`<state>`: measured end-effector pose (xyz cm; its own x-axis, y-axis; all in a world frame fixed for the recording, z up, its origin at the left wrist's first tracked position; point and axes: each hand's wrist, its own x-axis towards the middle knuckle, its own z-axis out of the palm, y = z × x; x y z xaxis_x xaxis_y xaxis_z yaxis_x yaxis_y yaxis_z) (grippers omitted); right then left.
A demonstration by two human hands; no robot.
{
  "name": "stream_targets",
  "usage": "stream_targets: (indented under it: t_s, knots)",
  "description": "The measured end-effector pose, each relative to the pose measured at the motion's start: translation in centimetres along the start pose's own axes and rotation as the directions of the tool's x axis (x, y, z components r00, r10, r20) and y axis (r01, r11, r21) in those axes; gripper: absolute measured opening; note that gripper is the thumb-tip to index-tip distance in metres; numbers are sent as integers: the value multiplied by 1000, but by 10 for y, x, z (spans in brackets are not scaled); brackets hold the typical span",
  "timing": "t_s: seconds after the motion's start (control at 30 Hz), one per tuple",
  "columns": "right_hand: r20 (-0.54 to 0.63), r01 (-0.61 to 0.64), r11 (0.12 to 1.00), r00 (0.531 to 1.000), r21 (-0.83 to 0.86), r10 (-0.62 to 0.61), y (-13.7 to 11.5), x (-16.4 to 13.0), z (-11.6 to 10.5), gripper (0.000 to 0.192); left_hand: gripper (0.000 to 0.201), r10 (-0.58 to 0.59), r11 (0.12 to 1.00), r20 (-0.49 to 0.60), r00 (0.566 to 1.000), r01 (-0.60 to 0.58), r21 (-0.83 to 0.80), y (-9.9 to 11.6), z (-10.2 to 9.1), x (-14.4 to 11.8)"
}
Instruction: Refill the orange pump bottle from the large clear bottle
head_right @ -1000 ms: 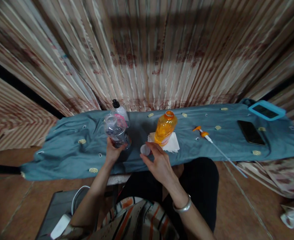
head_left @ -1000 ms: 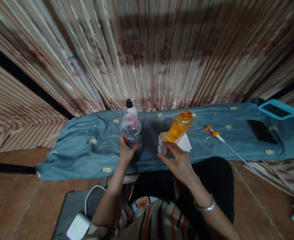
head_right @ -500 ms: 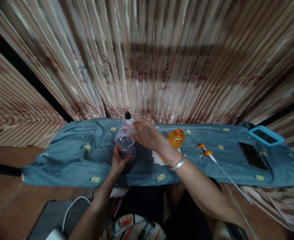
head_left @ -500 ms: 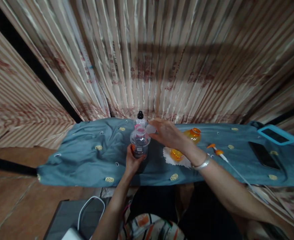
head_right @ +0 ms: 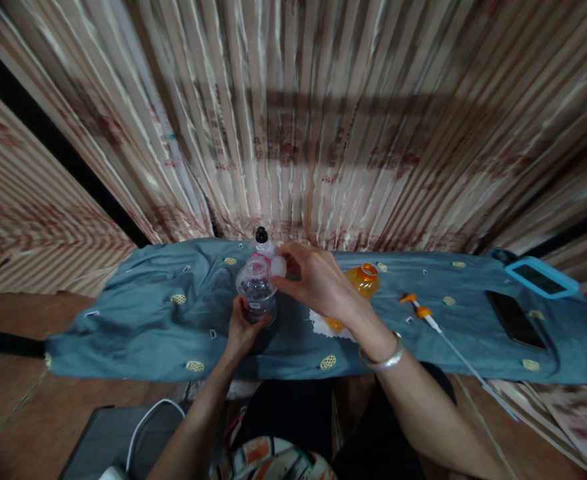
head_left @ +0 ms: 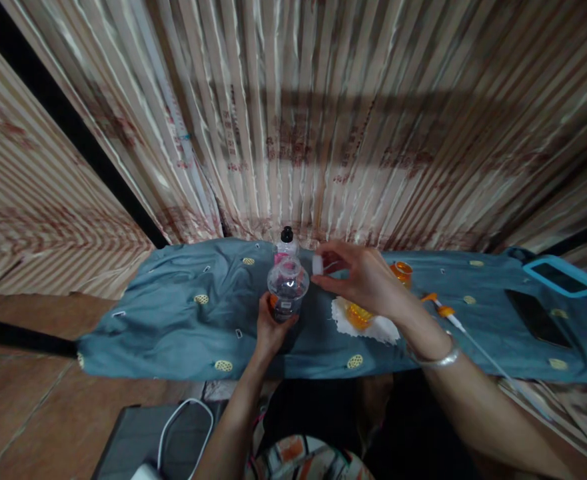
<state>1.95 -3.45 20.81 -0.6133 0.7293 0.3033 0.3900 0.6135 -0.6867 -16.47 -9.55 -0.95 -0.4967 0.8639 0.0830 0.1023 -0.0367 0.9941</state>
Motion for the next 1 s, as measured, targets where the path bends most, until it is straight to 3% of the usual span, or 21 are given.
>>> stream_targets:
  t_s: [0.17, 0.23, 0.33, 0.43, 0.5, 0.67, 0.8, 0.9, 1.0]
  knots:
    - [-77, -238, 926, 960, 294, 271, 67, -122, 35, 44, 76, 1, 990, 3, 1000, -1, 138, -4, -4, 2]
    - [-147, -328, 885, 908, 329, 391, 106, -167, 41, 46, 83, 13, 987, 3, 1000, -13, 159, -7, -5, 3]
    - [-280, -472, 820, 780, 322, 559, 166, -209, 30, 40, 98, 53, 987, -7, 999, -52, 153, -11, -8, -1]
    - [-340, -591, 758, 677, 276, 652, 214, -217, 13, 35, 101, 99, 981, -27, 995, -93, 168, -12, -19, -16]
    - [-368, -645, 733, 641, 218, 674, 235, -208, 7, 35, 94, 94, 975, -25, 995, -87, 203, -12, -31, -32]
    - [-392, -728, 686, 635, -16, 665, 247, -186, 4, 38, 78, -48, 975, 75, 996, 30, 222, -6, -45, -75]
    - [-481, -781, 589, 605, -206, 635, 245, -194, -29, 43, 70, -48, 980, 196, 979, 8, 199, 0, -20, -87]
    - [-544, -825, 464, 563, -323, 622, 250, -201, -64, 47, 62, 58, 983, 299, 952, -107, 149, 4, 14, -81]
    - [-515, -835, 374, 546, -404, 661, 257, -199, -83, 46, 70, 150, 974, 383, 911, -202, 100, 7, 55, -69]
